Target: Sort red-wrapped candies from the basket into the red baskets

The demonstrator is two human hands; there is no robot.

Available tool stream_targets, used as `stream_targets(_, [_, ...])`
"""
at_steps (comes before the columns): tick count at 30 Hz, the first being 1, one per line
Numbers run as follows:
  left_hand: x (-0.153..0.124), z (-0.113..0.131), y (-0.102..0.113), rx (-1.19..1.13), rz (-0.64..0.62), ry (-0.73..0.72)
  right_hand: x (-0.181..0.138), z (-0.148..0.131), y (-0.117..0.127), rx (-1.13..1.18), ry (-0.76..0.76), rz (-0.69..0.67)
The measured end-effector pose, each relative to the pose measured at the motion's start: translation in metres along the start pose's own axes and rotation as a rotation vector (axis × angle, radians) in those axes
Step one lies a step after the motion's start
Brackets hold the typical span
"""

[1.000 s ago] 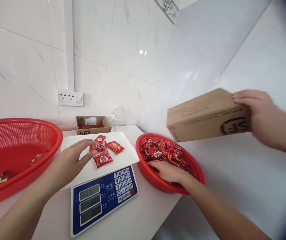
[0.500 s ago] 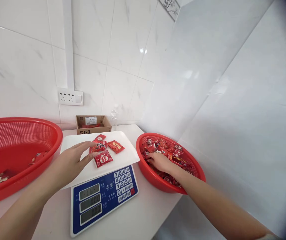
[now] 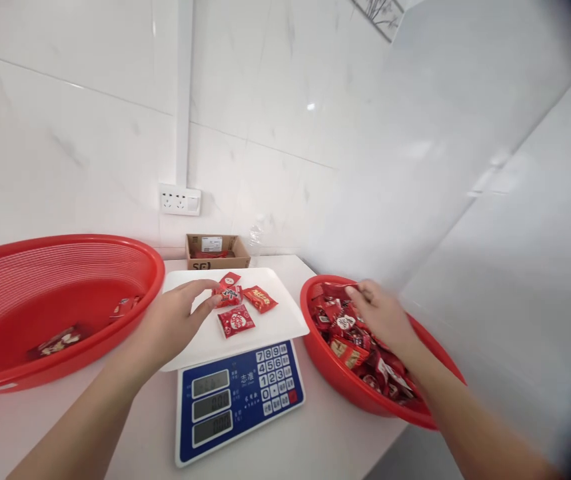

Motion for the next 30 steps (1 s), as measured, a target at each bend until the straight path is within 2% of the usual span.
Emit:
stream_targets(3, [-0.001,0.0,0.01,-0.018,0.06,0.029,-0.008,-0.03,0.013,0.244,0.024,0.141])
stream_targets(4, [-0.002,0.0,0.01,-0.014,0.064,0.03,-0.011,-0.04,0.015,0.389,0.027,0.192])
stream_targets(5, [-0.002,0.0,0.009,-0.01,0.06,0.024,-0.014,-0.047,0.012,0.702,-0.008,0.256])
stream_targets(7, [-0.003,0.003,0.0,0.004,0.019,-0.013,-0.015,-0.066,-0.004,1.203,-0.096,0.278])
stream_targets(9, [-0.006,0.009,-0.015,0.025,-0.048,-0.079,-0.012,-0.091,-0.016,1.469,-0.115,0.26])
stream_targets(12, [-0.013,0.022,-0.039,0.072,-0.136,-0.193,-0.002,-0.122,-0.021,1.594,-0.055,0.266])
stream_targets(14, [-0.019,0.029,-0.053,0.114,-0.171,-0.247,0.001,-0.126,-0.024,1.676,-0.094,0.333])
stream_targets(17, [-0.023,0.035,-0.069,0.196,-0.195,-0.276,0.004,-0.122,-0.031,1.807,-0.122,0.366])
stream_targets(20, [-0.023,0.039,-0.079,0.283,-0.2,-0.275,0.008,-0.117,-0.042,1.852,-0.055,0.24])
stream_targets(24, [-0.018,0.047,-0.088,0.372,-0.222,-0.273,0.013,-0.1,-0.057,1.886,-0.077,0.156])
stream_targets(26, [-0.015,0.052,-0.092,0.406,-0.238,-0.27,0.016,-0.094,-0.058,1.918,-0.082,0.174])
stream_targets(30, [-0.002,0.059,-0.096,0.433,-0.249,-0.238,0.018,-0.083,-0.055,2.054,-0.194,0.341])
Point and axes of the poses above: each hand's wrist, its own x-axis towards the middle knuckle, its own y-axis out of the back of the hand, z = x × y, the point moved 10 cm from there along x, towards the middle knuckle, and after that the axes turned 12 degrees about y, right-handed, at the moved point
